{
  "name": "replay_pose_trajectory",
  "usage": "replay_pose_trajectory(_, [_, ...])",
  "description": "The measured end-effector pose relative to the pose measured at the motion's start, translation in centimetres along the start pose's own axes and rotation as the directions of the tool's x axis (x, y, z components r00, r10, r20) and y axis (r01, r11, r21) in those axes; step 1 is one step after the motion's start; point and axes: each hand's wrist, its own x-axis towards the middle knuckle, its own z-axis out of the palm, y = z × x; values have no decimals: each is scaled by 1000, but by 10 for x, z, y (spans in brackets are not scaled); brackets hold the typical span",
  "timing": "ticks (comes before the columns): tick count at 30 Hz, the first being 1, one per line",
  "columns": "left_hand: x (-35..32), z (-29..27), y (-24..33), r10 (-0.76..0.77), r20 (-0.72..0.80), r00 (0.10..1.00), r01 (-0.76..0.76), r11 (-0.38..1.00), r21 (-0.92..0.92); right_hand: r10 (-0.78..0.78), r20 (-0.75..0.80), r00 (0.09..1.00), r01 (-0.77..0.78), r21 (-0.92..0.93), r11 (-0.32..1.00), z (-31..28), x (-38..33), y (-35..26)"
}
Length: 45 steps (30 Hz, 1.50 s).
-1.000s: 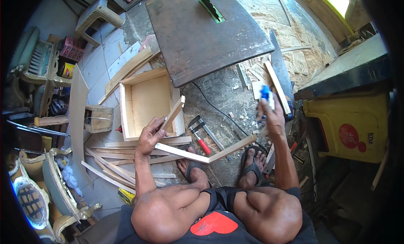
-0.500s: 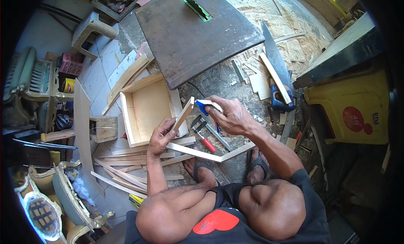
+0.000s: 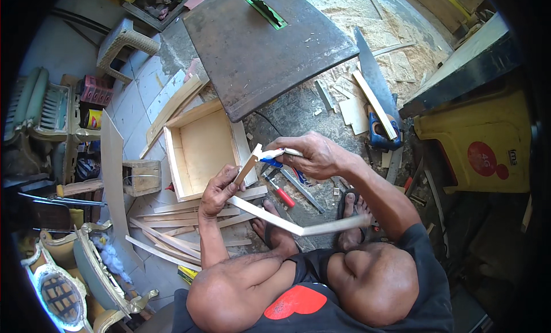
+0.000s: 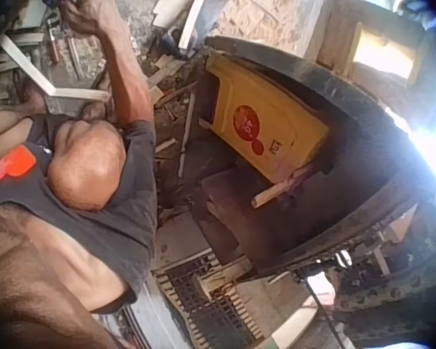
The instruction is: The person pieces together and secures thin wooden strips to form the frame for the top of a small wooden box, using a drill and glue.
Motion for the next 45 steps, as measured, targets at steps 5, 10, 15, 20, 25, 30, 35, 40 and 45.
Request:
replay_pose_trajectory(5, [-3, -1, 0, 26, 30, 999, -25, 999, -46, 220, 45, 974, -221, 6, 975, -18, 14, -8])
replay_pose_trajectory(10, [2, 3, 0, 63, 2, 998, -63, 993, -102, 189, -107, 976, -196, -61, 979, -28, -10, 3])
replay_pose_trajectory(15, [-2, -11, 4, 65, -79, 995, -67, 997, -32, 375, -73, 924, -377, -18, 926, -60, -55, -24])
replay_pose_trajectory(20, [-12, -20, 20, 117, -254, 960, -92, 990, 107, 384, 5, 923, -376, -191, 907, -82, -99, -12])
replay_pose_trajectory(25, [-11, 6, 54, 104, -405, 908, 1, 968, 251, 625, -74, 777, -621, -256, 741, -74, -130, 31])
replay_pose_trajectory(30, [3, 46, 80, 175, -346, 922, 30, 857, 514, 591, -291, 752, -641, -117, 758, -43, -145, 90])
replay_pose_trajectory(35, [11, 58, 91, 177, -313, 933, 51, 797, 602, 598, -289, 747, -641, -76, 764, -36, -127, 111])
replay_pose_trajectory(40, [12, 60, 91, 181, -310, 933, 45, 796, 603, 605, -282, 745, -650, -104, 753, -37, -119, 123])
replay_pose_trajectory(45, [14, 63, 92, 181, -308, 934, 39, 806, 590, 620, -249, 744, -661, -135, 738, -40, -117, 131])
